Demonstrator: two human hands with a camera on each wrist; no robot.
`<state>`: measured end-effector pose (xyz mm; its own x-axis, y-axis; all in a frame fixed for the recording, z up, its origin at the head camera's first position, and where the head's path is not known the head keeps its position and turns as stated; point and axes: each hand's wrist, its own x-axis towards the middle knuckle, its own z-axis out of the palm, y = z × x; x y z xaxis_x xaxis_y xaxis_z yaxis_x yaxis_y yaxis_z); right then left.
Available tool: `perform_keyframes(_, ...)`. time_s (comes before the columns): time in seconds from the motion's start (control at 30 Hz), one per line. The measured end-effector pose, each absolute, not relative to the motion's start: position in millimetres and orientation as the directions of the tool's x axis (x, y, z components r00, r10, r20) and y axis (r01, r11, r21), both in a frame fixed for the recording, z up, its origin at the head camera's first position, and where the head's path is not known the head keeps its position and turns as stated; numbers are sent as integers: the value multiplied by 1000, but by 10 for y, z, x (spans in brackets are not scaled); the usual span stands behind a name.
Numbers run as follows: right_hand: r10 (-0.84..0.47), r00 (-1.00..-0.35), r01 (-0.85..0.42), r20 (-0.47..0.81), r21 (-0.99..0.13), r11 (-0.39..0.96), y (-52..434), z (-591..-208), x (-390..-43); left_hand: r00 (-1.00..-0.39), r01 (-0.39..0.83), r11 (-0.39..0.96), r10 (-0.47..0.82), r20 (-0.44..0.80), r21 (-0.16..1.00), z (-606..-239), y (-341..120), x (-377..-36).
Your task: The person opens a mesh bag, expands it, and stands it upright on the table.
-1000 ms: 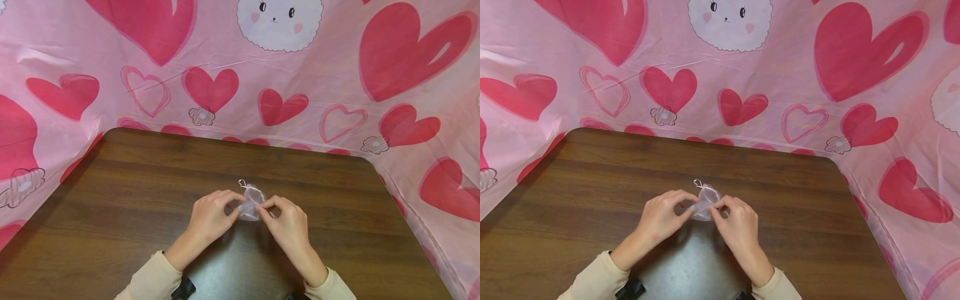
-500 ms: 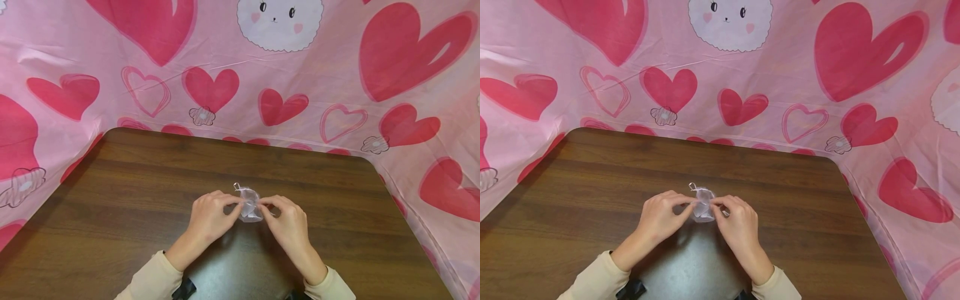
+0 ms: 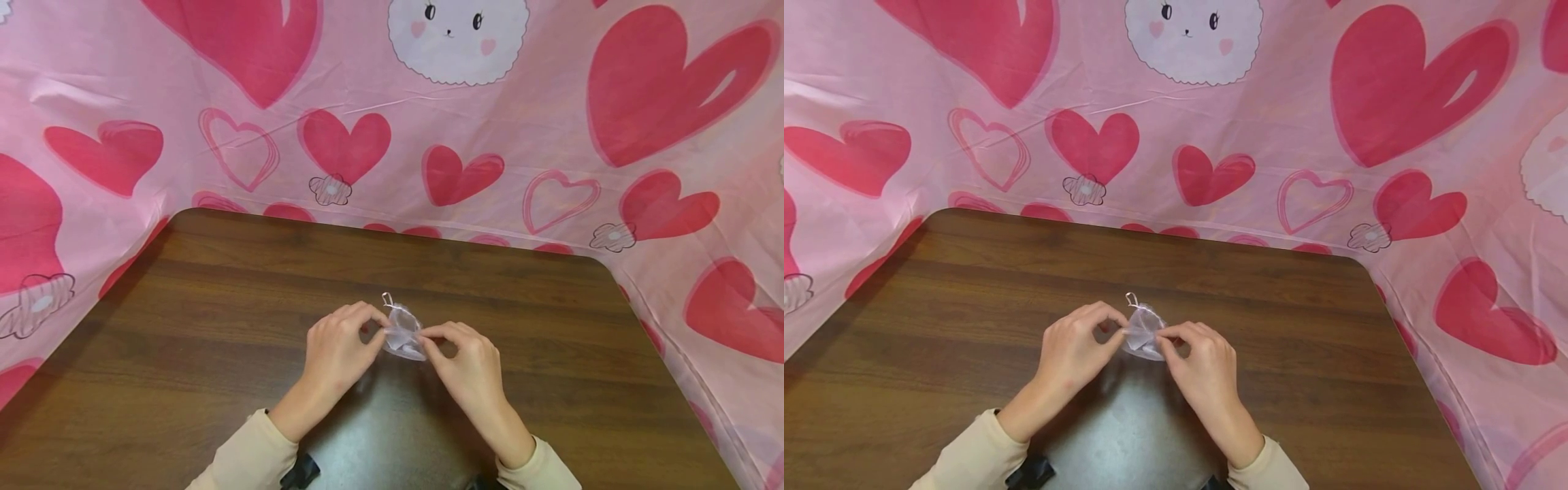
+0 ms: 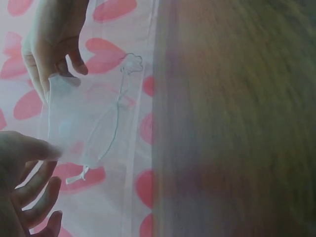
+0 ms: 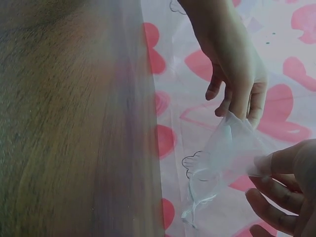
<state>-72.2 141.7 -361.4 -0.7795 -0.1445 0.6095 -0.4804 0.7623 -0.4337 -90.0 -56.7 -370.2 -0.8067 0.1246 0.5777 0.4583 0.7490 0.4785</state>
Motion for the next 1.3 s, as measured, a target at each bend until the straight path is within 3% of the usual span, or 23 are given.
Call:
perform_keyframes(0.47, -131, -782, -467, 609, -433, 771, 1447, -3637, -740, -795, 561, 704, 312, 520, 436, -3701, -545, -872)
perform_keyframes(0.87, -199, -766, -536, 611, -435, 724, 1441, -3655, -752, -830, 470, 749, 196, 522, 466, -3703, -560, -878)
perform_keyframes(1.3, -275, -808, -525, 522, -425, 737, 1417, -3645, -715, -827, 427, 742, 89, 555, 516, -3698, -573, -897)
